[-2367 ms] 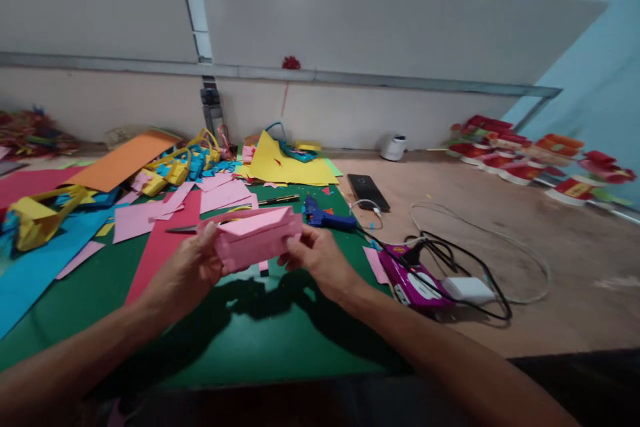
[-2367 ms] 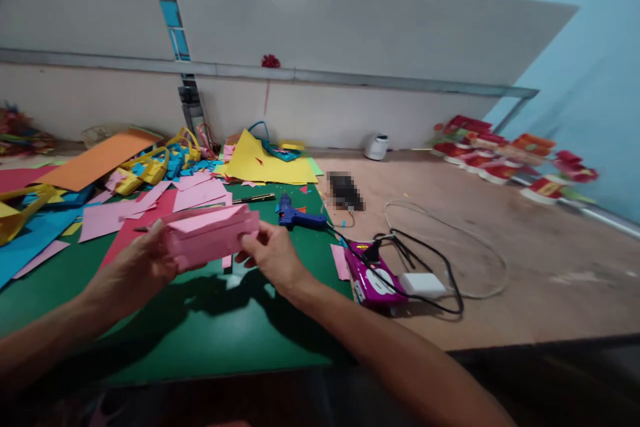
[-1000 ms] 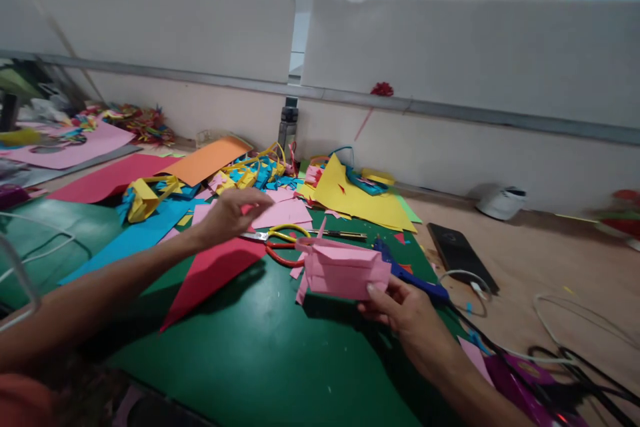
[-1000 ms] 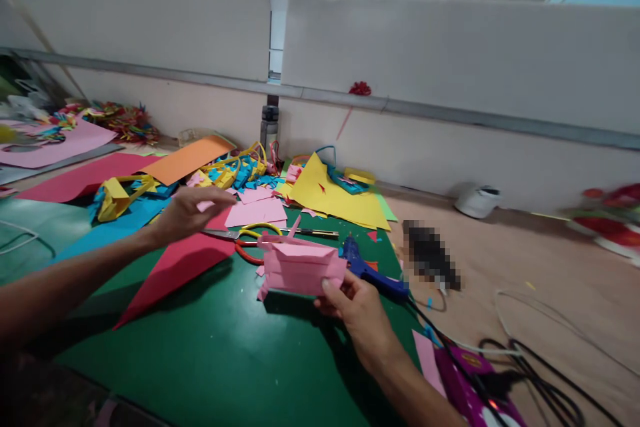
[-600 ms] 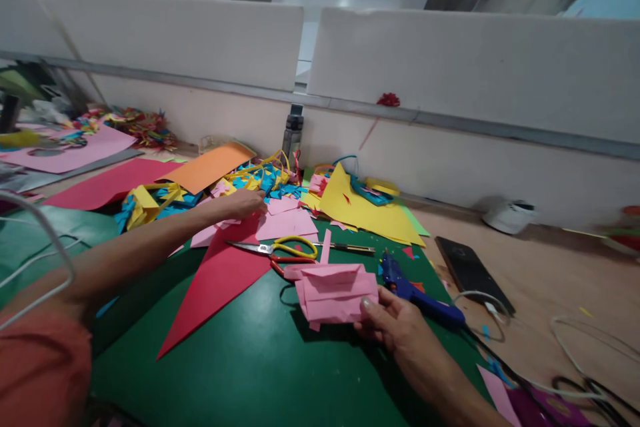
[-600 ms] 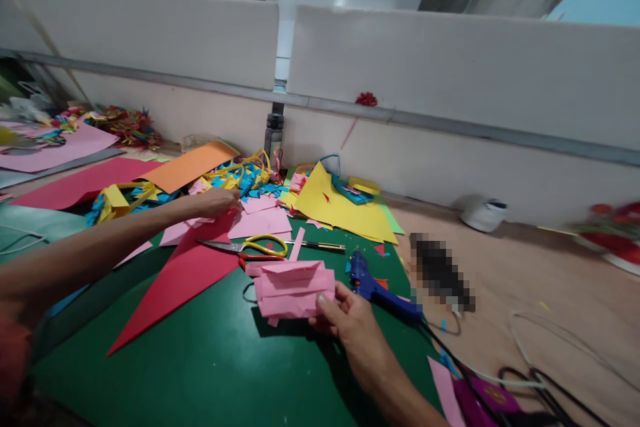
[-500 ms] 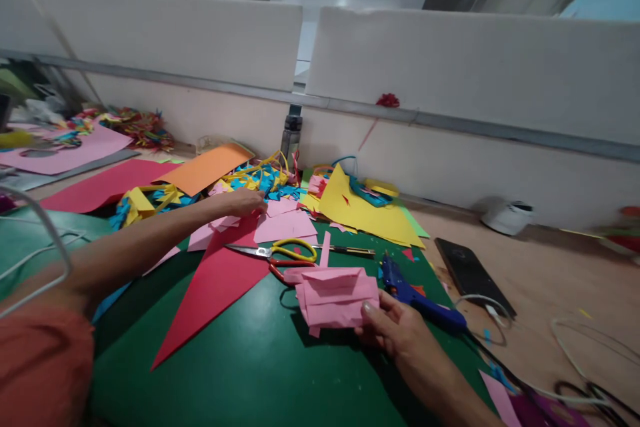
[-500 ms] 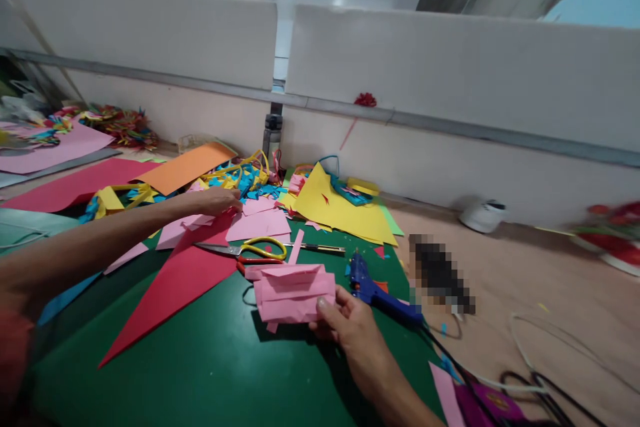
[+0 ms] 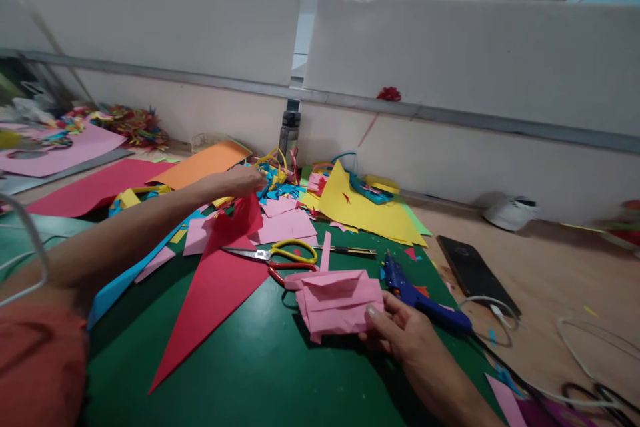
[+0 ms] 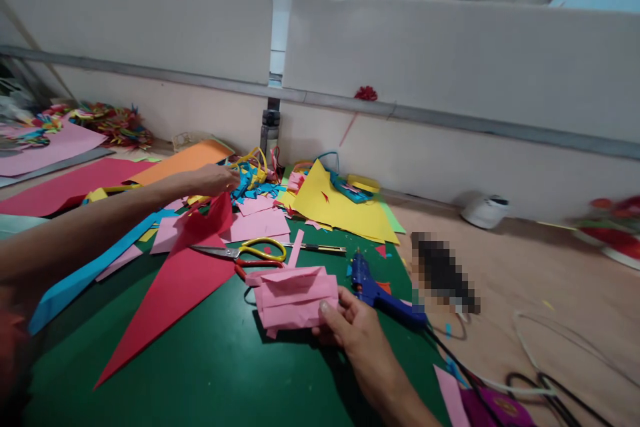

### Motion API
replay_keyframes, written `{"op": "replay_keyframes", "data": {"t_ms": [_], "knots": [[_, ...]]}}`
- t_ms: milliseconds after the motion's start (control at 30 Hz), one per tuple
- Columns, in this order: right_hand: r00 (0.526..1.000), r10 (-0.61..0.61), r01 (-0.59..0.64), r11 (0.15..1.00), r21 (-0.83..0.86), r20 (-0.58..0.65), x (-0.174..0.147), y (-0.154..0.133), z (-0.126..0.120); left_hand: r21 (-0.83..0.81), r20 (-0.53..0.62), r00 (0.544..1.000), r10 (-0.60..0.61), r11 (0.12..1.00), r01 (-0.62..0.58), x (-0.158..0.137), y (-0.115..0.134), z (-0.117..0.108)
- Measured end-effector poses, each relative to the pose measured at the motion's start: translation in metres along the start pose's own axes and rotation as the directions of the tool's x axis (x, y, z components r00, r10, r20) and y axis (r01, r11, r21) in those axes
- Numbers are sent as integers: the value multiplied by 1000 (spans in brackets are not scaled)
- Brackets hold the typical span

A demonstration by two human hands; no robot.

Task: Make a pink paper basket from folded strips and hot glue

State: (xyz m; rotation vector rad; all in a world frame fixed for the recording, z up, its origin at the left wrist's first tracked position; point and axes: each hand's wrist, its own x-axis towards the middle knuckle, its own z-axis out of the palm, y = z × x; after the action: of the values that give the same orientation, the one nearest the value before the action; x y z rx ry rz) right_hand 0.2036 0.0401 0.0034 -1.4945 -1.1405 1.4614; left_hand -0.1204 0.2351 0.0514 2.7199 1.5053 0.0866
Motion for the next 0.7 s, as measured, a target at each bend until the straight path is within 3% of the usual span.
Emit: {"op": "replay_keyframes", "data": {"t_ms": [200,400,567,633,700], "knots": [[998,-13,16,999,40,-63,0,0,0,-344,-253,963,-88,939,-5,-7,5,-34],[991,-104,113,988,106,-88,4,-2,5,-698,-314,935,-163,707,-111,-30,41,-37],[981,-122,98,983,-153,-150,1,-1,0,-834,-280,943,-181,533,-145,-59,79,-25],[956,-225,147,924,-353,-188,-4,-1,-5,-919,-217,953,-214,373,-125,-71,95,-20],[907,-378,242,828,-505,-185,-11,-2,-10,-954,-165,961,-223,285,-97,-82,112,-15]]}}
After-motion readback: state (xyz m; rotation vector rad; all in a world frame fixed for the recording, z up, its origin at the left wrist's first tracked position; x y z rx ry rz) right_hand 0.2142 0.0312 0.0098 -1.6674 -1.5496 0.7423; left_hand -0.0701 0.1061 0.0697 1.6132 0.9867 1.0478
